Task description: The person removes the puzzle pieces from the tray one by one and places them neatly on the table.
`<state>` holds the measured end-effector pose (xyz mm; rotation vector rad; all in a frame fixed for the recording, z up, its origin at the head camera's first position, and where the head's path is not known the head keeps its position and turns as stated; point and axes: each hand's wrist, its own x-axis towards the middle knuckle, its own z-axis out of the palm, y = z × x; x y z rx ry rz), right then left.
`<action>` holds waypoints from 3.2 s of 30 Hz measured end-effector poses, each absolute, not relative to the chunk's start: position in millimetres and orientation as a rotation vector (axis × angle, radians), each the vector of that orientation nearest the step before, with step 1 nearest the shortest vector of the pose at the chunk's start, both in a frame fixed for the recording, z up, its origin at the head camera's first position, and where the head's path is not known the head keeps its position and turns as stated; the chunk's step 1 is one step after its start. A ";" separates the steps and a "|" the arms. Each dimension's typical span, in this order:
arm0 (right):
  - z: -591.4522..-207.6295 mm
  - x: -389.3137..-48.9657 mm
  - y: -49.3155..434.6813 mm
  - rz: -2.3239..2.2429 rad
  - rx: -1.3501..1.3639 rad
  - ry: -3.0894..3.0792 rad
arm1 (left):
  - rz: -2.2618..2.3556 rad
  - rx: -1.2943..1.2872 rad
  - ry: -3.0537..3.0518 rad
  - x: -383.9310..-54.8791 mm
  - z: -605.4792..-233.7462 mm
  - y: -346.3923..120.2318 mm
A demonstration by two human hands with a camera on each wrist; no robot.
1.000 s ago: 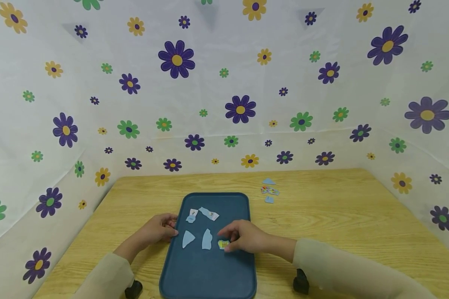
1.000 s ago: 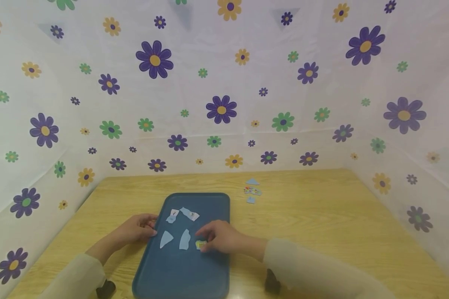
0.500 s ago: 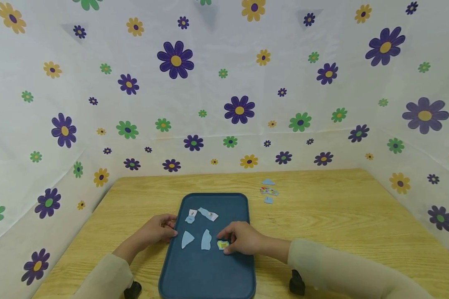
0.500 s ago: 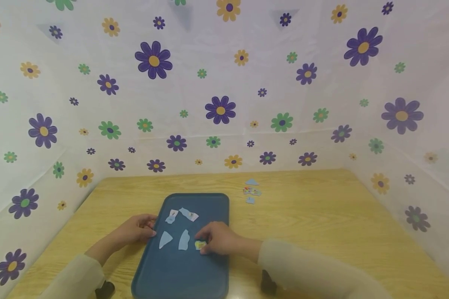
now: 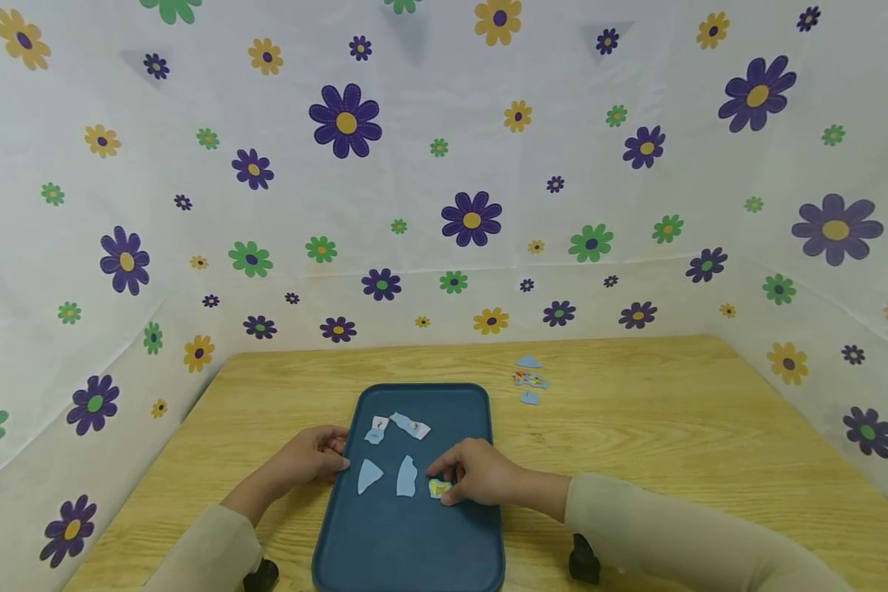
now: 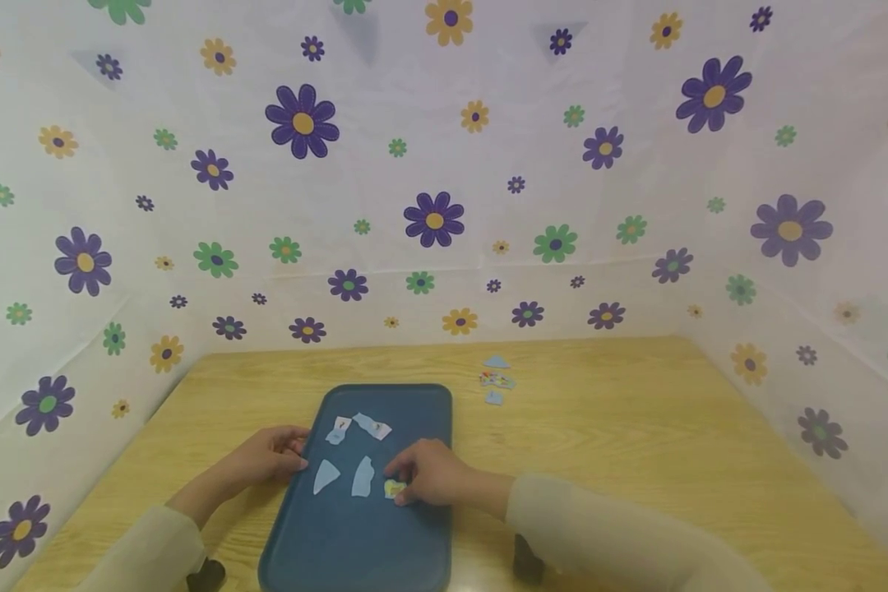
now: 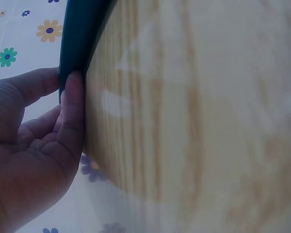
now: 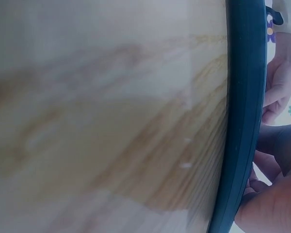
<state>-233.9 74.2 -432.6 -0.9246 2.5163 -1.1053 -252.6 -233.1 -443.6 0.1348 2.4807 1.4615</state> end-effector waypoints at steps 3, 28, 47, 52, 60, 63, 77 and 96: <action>-432.8 -233.8 74.6 -1.103 -0.936 2.515 | 1.465 0.139 2.478 -252.8 -444.2 -233.1; -425.9 -232.9 88.6 -1.167 -0.950 2.465 | 1.452 0.103 2.483 -251.5 -441.0 -230.8; -419.9 -247.9 127.3 -1.308 -0.881 2.547 | 1.467 0.119 2.470 -252.7 -442.7 -232.1; -419.7 -254.3 142.4 -1.314 -0.852 2.588 | 1.473 0.114 2.471 -251.9 -442.8 -232.1; -421.5 -266.2 166.0 -1.283 -0.760 2.675 | 1.468 0.129 2.466 -252.0 -442.5 -232.7; -423.4 -272.0 173.2 -1.278 -0.701 2.684 | 1.464 0.134 2.467 -252.4 -442.7 -233.1; -433.4 -297.7 202.1 -1.226 -0.642 2.680 | 1.455 0.122 2.470 -250.6 -439.7 -231.2; -436.5 -312.5 210.2 -1.143 -0.639 2.667 | 1.454 0.145 2.462 -252.4 -441.9 -232.8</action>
